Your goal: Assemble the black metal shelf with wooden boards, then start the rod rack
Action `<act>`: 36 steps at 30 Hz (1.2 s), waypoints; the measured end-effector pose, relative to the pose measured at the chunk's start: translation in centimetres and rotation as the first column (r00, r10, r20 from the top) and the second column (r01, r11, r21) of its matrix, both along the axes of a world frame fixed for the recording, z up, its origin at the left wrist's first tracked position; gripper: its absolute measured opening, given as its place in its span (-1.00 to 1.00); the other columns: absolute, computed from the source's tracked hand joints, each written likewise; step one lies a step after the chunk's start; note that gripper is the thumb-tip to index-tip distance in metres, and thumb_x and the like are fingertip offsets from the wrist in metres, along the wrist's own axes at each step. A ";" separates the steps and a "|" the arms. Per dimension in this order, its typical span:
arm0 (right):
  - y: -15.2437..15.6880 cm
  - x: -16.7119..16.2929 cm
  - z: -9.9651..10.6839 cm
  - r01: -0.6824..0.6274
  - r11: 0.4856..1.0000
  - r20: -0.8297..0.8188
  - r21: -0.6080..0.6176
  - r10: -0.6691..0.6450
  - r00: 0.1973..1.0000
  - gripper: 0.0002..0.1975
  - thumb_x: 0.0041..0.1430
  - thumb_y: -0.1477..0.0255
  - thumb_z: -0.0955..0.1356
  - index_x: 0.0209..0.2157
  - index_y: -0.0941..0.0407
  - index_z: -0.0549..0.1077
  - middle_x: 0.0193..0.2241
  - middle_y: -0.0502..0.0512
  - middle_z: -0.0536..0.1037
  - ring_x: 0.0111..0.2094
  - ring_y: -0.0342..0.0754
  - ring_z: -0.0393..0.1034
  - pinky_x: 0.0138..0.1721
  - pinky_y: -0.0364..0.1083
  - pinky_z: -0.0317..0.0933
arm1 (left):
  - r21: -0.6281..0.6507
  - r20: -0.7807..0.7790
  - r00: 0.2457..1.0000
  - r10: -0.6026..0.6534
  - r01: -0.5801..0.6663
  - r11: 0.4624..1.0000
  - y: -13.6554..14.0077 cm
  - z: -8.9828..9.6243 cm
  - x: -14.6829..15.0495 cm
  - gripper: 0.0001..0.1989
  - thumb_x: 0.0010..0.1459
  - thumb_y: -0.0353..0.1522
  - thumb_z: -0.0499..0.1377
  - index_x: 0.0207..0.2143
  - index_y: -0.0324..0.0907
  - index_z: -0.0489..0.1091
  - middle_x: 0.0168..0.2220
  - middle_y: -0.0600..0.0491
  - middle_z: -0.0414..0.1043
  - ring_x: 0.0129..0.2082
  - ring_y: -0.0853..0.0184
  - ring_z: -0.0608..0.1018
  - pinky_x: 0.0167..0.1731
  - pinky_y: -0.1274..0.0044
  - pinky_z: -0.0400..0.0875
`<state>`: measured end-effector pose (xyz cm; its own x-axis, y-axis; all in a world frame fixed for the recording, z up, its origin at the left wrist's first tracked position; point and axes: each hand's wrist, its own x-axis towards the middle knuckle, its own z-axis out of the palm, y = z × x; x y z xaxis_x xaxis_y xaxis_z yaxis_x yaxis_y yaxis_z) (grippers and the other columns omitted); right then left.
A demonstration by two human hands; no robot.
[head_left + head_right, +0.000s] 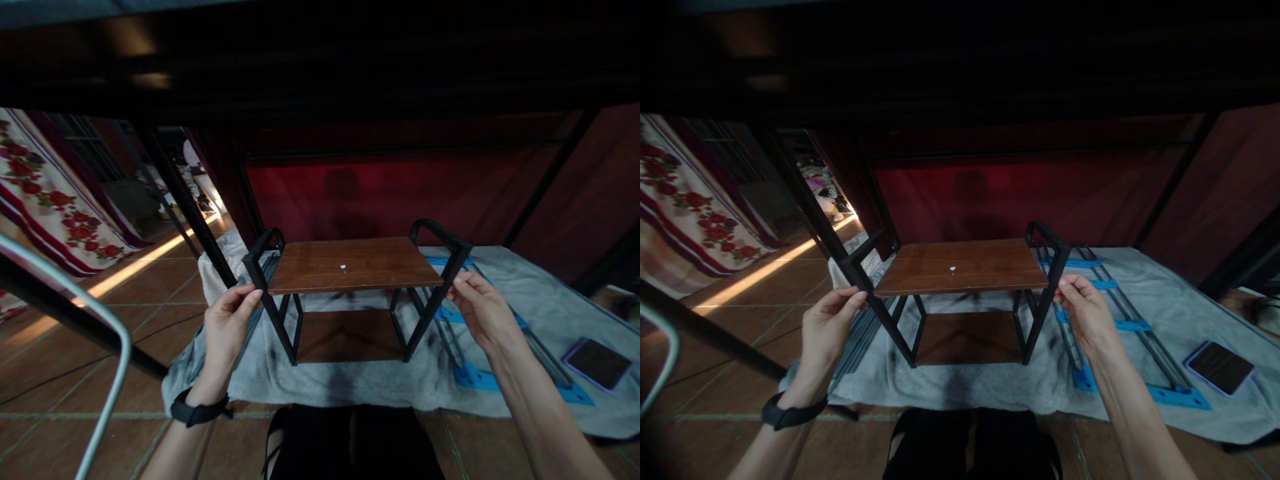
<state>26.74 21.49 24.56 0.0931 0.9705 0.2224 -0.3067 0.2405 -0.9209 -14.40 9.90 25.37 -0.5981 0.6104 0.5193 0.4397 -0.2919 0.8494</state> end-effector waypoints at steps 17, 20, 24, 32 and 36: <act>0.2 1.3 -0.6 -0.050 0.997 -0.059 -0.051 0.047 0.997 -0.71 -0.15 0.26 0.59 -0.37 0.06 0.57 -0.40 -0.05 0.54 -0.45 -0.23 0.40 -0.44 -0.28 0.35 | 0.000 0.083 0.997 0.007 -0.007 1.000 -0.6 -0.1 1.0 -0.69 -0.08 -0.21 0.38 -0.30 -0.21 0.53 -0.44 0.09 0.50 -0.50 0.41 0.46 -0.39 0.54 0.41; 0.5 1.3 -0.8 -0.058 0.997 -0.063 -0.044 0.055 0.997 -0.72 -0.16 0.25 0.59 -0.41 0.07 0.56 -0.44 -0.05 0.53 -0.45 -0.25 0.38 -0.43 -0.31 0.34 | -0.003 0.053 0.998 0.017 -0.017 1.000 -0.6 -0.1 1.0 -0.70 -0.07 -0.21 0.37 -0.30 -0.20 0.54 -0.45 0.10 0.49 -0.48 0.41 0.45 -0.38 0.55 0.38; 0.6 1.3 -0.8 -0.072 0.997 -0.069 -0.042 0.069 0.995 -0.72 -0.16 0.25 0.59 -0.43 0.07 0.56 -0.46 -0.06 0.51 -0.44 -0.25 0.37 -0.40 -0.32 0.34 | -0.013 0.006 1.000 0.027 -0.027 1.000 -0.7 -0.2 0.9 -0.72 -0.04 -0.21 0.36 -0.30 -0.19 0.54 -0.42 0.09 0.49 -0.46 0.41 0.46 -0.36 0.55 0.36; 0.4 1.4 -0.5 -0.052 0.997 -0.043 -0.057 0.049 0.998 -0.74 -0.10 0.25 0.57 -0.35 0.04 0.58 -0.38 -0.03 0.52 -0.40 -0.22 0.38 -0.40 -0.29 0.34 | -0.028 -0.002 1.000 0.009 -0.009 1.000 -1.3 -0.3 1.4 -0.68 0.10 -0.14 0.28 -0.18 -0.15 0.54 -0.34 0.07 0.53 -0.41 0.37 0.49 -0.31 0.54 0.40; 0.4 1.3 0.2 -0.042 0.998 -0.005 -0.050 0.042 0.999 -0.73 -0.12 0.23 0.57 -0.38 0.05 0.58 -0.36 -0.03 0.53 -0.38 -0.22 0.37 -0.39 -0.29 0.31 | 0.015 0.056 0.998 -0.033 0.032 0.999 -0.8 0.0 1.1 -0.71 0.15 -0.13 0.24 -0.22 -0.14 0.55 -0.32 0.07 0.53 -0.39 0.39 0.48 -0.30 0.57 0.39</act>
